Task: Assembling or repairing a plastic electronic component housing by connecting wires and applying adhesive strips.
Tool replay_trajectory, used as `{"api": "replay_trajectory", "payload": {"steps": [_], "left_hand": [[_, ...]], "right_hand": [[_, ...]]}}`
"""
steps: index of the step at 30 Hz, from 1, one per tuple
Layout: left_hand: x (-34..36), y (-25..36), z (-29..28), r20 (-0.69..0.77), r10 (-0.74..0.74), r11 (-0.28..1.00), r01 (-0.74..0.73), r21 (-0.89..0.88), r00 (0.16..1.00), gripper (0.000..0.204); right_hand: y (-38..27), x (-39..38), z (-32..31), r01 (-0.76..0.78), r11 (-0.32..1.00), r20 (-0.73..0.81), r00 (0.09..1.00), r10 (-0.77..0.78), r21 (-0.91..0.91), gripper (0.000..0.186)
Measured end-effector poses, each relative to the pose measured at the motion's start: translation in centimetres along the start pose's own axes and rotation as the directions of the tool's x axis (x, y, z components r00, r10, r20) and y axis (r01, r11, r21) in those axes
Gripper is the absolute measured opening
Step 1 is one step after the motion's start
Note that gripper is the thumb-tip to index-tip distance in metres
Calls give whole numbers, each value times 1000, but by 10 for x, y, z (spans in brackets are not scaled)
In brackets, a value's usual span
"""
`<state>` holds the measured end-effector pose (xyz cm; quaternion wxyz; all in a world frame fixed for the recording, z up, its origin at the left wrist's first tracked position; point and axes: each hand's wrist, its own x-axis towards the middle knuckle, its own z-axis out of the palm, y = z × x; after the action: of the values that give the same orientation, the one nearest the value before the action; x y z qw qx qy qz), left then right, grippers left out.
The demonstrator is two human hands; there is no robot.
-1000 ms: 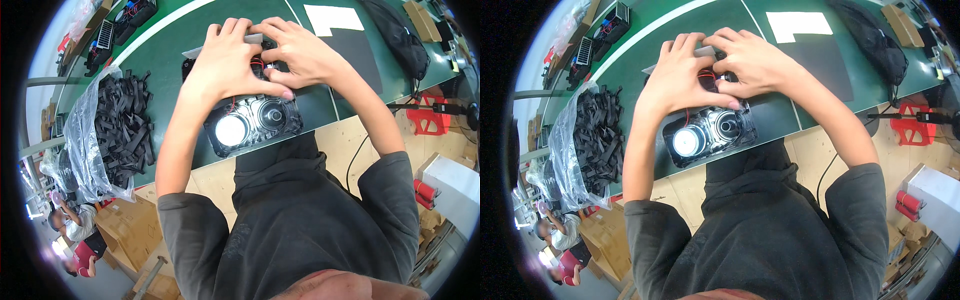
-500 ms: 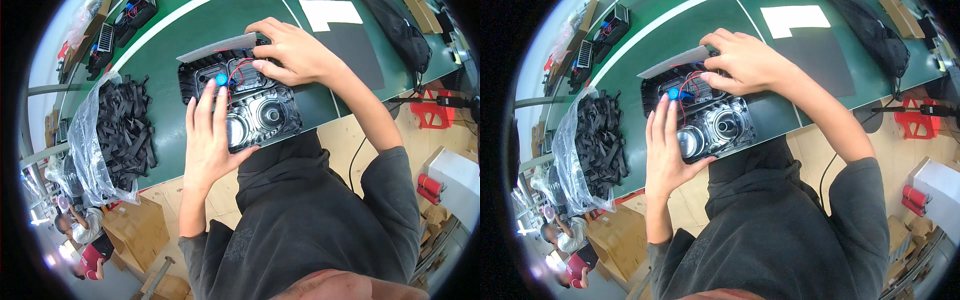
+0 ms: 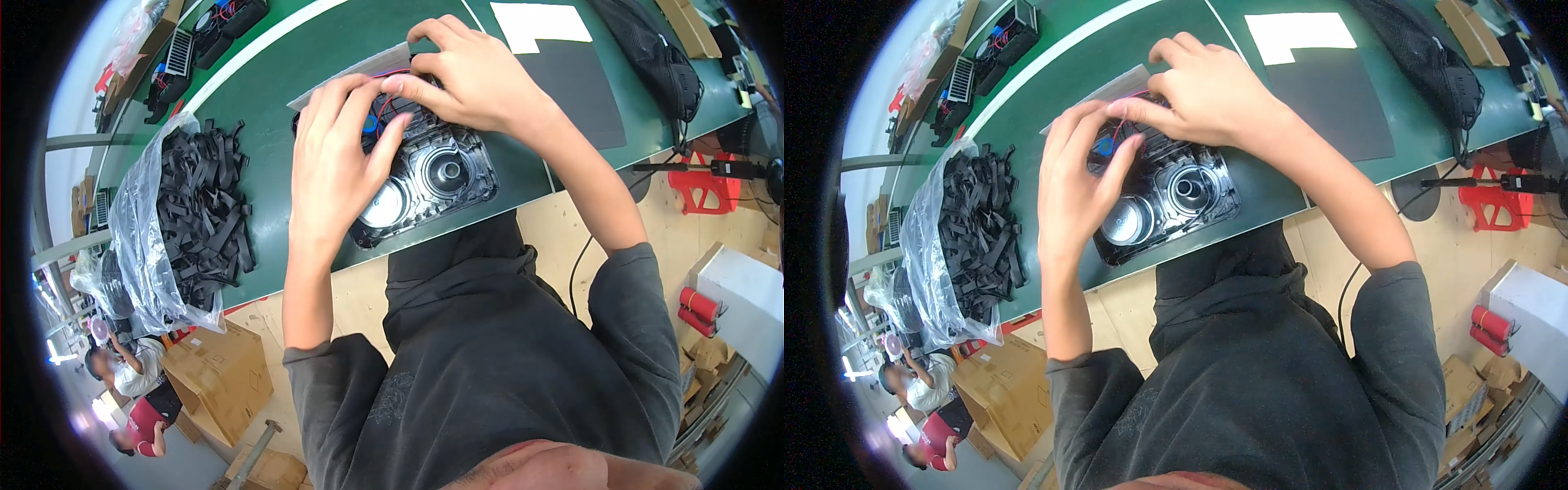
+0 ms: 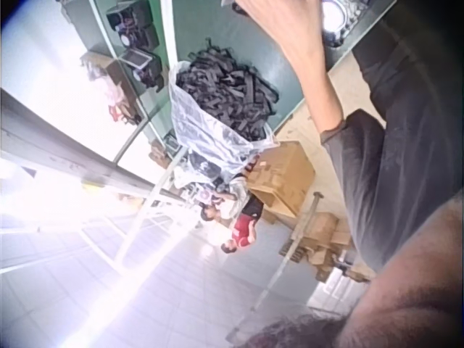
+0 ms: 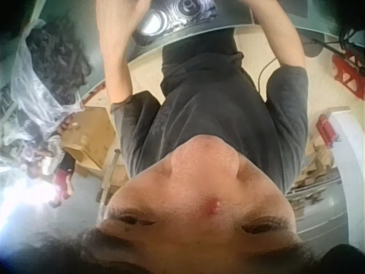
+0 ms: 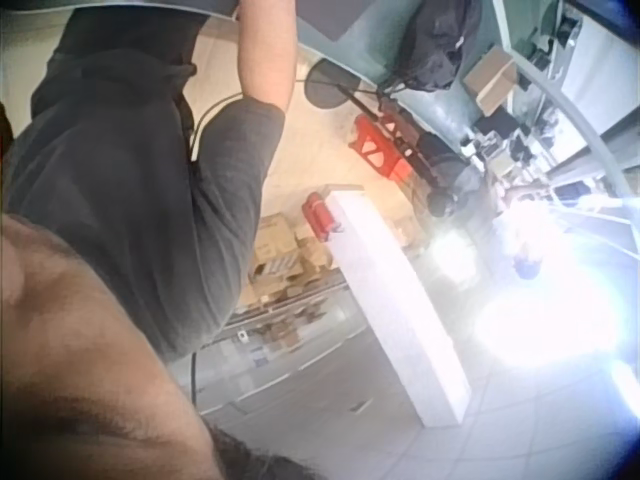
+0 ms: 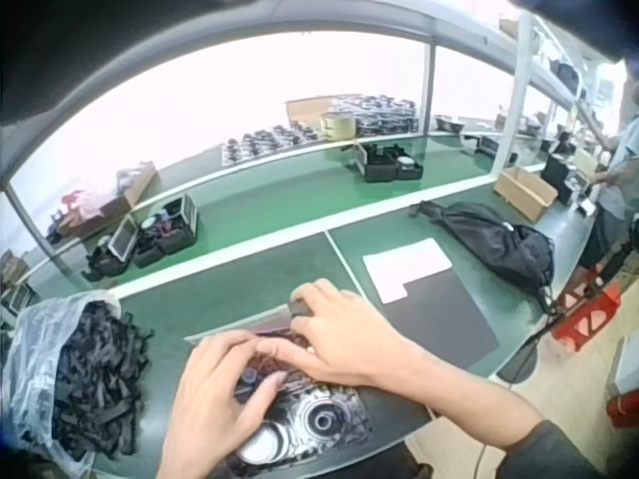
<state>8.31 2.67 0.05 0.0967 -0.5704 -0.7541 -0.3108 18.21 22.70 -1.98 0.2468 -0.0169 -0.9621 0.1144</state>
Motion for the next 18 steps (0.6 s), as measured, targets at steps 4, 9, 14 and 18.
{"api": "replay_trajectory", "payload": {"steps": [4, 9, 14, 18], "left_hand": [[10, -1, 10, 90, -105, 991, 111, -68, 990, 32], [15, 0, 17, 113, -151, 982, 163, -97, 982, 26], [13, 2, 19, 173, -283, 884, 327, -334, 943, 26], [10, 3, 20, 231, -352, 835, 416, -360, 907, 24]], "right_hand": [[5, -1, -4, -87, 990, 65, 995, 80, 112, 67], [16, -7, -8, -141, 943, 113, 987, 112, 302, 65], [50, -14, -31, -74, 808, 9, 996, 85, 584, 33], [107, -48, -75, -487, 842, 262, 865, 428, 234, 22]]}}
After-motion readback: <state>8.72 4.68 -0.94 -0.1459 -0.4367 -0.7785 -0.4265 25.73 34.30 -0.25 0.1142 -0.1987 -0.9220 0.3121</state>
